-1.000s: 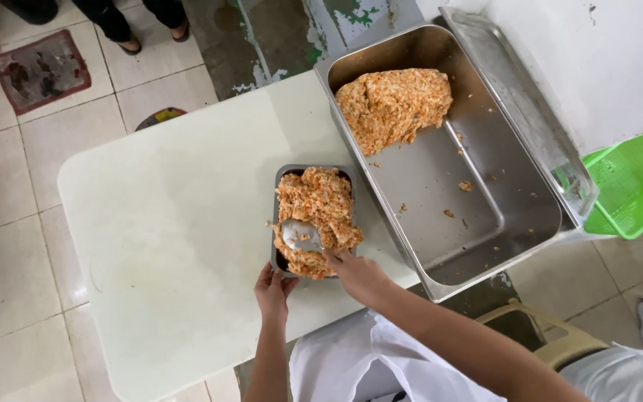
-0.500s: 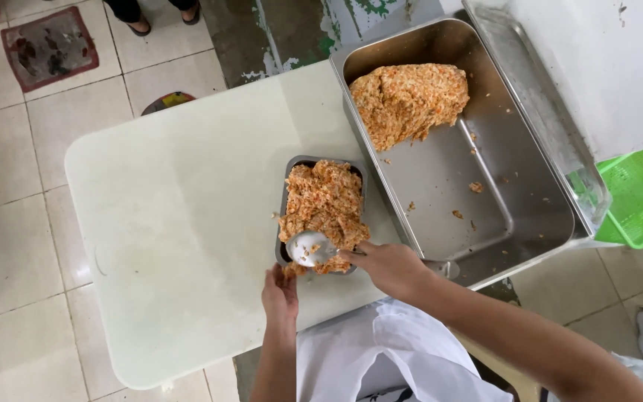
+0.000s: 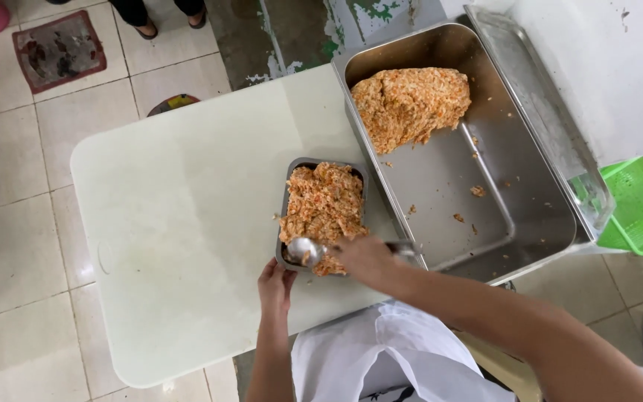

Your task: Transferring food mixture from a large storage container into a smaller tray using a spoon, then covering the container and washing hands.

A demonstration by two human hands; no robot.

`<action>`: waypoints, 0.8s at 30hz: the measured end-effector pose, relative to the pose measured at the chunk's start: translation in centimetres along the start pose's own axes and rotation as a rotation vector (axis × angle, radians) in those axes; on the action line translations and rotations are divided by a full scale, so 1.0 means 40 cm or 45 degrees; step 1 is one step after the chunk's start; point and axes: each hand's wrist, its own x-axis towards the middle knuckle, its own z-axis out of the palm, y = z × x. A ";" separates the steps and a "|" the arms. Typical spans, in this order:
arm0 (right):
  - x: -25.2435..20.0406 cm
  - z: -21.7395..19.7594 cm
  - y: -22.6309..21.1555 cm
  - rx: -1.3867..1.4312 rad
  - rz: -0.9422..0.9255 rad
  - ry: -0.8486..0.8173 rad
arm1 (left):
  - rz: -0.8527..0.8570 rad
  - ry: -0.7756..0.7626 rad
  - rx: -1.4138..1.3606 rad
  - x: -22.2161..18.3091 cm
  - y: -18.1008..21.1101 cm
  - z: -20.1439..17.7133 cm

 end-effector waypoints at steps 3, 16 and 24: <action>0.013 -0.024 0.014 0.017 0.053 -0.236 | 0.055 0.046 0.055 -0.053 0.027 0.027; -0.263 0.006 -0.053 1.554 0.751 0.198 | -0.044 0.124 -0.095 -0.081 0.012 0.103; -0.110 0.077 -0.045 2.146 1.463 0.151 | 0.108 0.090 -0.053 -0.038 -0.006 0.118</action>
